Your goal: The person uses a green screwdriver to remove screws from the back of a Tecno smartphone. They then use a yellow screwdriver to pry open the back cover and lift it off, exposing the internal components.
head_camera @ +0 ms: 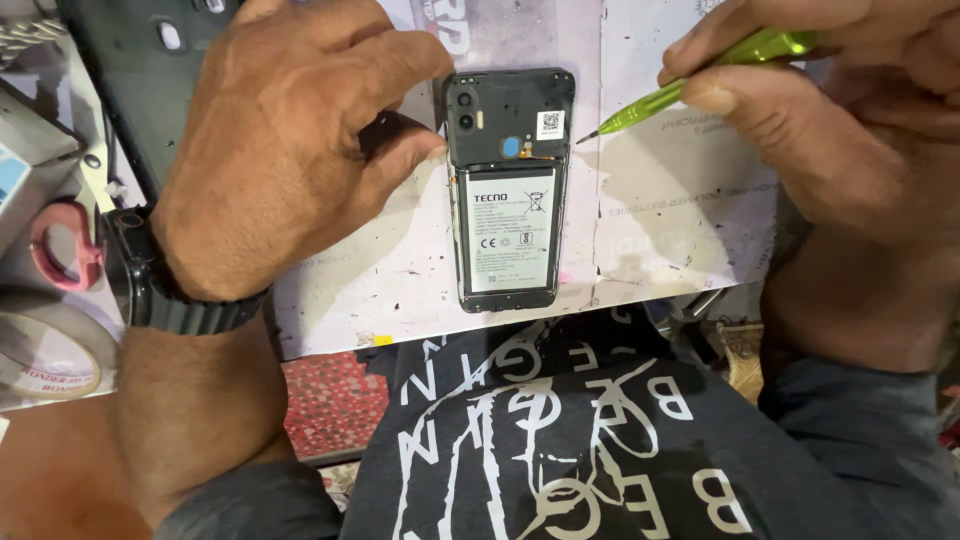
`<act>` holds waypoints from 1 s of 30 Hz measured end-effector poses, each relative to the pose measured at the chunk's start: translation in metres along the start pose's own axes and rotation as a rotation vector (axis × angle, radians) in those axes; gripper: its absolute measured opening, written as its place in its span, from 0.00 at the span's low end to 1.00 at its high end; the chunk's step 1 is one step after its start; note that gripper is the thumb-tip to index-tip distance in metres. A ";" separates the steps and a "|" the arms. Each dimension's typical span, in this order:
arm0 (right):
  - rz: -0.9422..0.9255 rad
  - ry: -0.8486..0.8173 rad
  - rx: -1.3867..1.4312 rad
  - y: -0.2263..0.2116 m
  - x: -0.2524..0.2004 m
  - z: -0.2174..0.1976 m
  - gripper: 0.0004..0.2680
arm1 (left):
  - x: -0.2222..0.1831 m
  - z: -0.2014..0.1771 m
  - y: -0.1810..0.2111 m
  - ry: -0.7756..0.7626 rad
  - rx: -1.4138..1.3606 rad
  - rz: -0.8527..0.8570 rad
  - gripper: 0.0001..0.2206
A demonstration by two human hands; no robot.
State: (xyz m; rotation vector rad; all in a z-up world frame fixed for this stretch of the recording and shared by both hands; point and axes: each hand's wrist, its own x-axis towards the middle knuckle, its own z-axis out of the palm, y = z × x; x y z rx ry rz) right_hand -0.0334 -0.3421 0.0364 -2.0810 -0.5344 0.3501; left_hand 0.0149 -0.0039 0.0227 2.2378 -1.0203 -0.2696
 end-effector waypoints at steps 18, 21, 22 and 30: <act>0.169 0.170 0.220 -0.011 -0.003 0.012 0.01 | -0.001 0.001 0.001 0.012 0.030 -0.001 0.17; 0.146 0.152 0.172 -0.001 0.005 0.013 0.01 | -0.003 0.002 0.001 0.023 -0.012 -0.013 0.16; 0.144 0.147 0.168 0.000 0.005 0.012 0.01 | -0.003 0.002 0.001 0.028 -0.022 -0.016 0.16; 0.151 0.175 0.170 -0.012 0.001 0.012 0.01 | -0.002 0.004 0.001 0.054 -0.022 -0.017 0.15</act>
